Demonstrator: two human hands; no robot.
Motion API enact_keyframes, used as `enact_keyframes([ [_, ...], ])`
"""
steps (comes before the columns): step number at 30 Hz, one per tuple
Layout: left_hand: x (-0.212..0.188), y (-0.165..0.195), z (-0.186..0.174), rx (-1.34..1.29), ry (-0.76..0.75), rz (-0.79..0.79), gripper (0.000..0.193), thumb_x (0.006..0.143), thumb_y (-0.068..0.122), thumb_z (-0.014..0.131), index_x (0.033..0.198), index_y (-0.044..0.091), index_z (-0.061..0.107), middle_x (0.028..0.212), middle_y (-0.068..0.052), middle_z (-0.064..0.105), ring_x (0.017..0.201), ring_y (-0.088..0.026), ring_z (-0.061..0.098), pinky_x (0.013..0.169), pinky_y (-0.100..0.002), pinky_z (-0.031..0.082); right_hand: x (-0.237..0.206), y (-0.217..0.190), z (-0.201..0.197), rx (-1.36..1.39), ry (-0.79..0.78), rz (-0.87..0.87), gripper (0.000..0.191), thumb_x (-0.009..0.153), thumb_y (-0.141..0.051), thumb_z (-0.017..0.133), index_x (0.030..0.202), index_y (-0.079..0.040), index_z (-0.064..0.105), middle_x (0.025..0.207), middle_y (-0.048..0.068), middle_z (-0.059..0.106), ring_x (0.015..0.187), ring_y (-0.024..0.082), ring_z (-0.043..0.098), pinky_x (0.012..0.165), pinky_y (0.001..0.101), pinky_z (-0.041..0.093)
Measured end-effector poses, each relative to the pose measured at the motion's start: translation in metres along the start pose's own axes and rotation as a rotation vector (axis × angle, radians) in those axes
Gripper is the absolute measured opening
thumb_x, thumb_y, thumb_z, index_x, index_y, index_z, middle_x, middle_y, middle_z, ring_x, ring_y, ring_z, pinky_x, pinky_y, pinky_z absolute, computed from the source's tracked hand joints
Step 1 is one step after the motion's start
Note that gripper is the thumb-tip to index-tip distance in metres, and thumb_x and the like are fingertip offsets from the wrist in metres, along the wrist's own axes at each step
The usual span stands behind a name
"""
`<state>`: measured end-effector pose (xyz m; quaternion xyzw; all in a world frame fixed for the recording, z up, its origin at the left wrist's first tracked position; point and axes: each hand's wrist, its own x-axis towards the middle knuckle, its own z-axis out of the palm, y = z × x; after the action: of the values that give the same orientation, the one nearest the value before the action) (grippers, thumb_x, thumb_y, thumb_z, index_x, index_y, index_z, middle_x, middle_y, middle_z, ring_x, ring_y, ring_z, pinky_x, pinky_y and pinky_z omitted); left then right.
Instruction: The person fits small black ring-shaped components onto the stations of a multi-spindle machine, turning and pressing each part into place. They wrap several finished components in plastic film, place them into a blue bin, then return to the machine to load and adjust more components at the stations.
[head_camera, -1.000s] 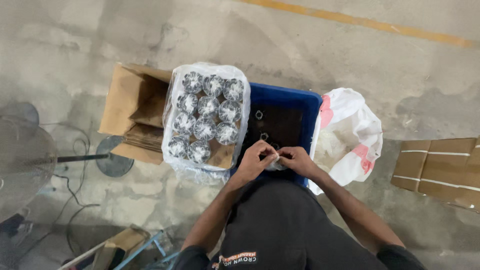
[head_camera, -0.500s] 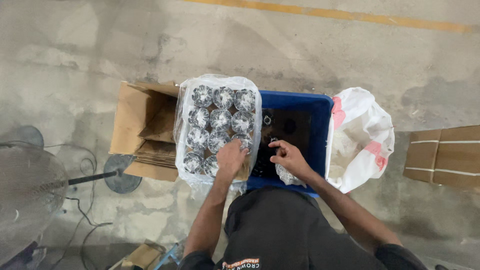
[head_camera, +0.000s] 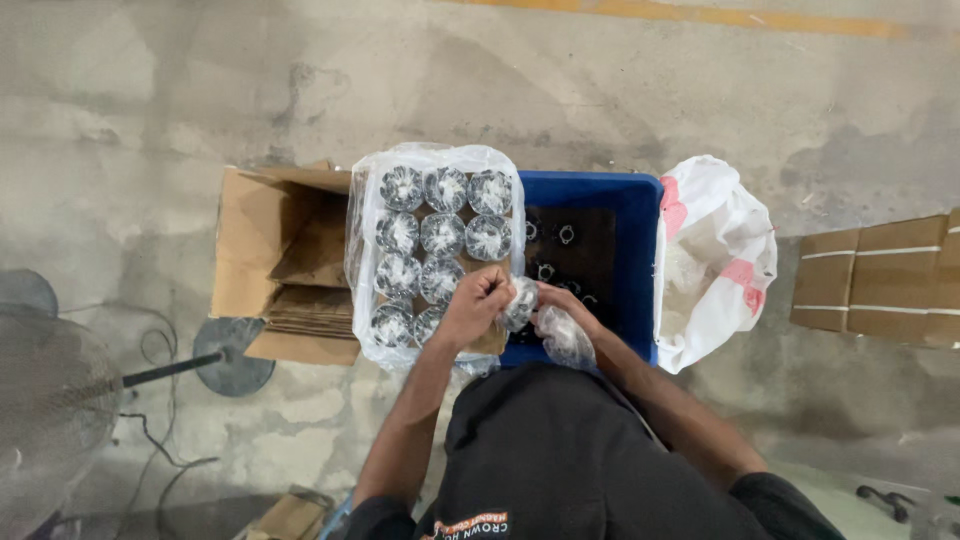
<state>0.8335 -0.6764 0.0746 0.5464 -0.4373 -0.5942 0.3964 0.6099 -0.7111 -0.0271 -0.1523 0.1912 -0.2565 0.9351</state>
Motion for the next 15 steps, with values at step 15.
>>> enact_keyframes([
  [15, -0.047, -0.041, 0.15, -0.517, 0.223, 0.164, 0.016, 0.105, 0.01, 0.061, 0.09, 0.006, 0.056, 0.086, 0.001, 0.061, 0.077, -0.008, 0.061, 0.073, -0.025, 0.053, -0.073, -0.054, -0.046, -0.185, 0.061, 0.228, 0.024, 0.107, -0.022, 0.056, 0.107, -0.001, 0.067, 0.084, 0.007, 0.067, 0.063, 0.012, 0.061, 0.053, 0.0245, 0.049],
])
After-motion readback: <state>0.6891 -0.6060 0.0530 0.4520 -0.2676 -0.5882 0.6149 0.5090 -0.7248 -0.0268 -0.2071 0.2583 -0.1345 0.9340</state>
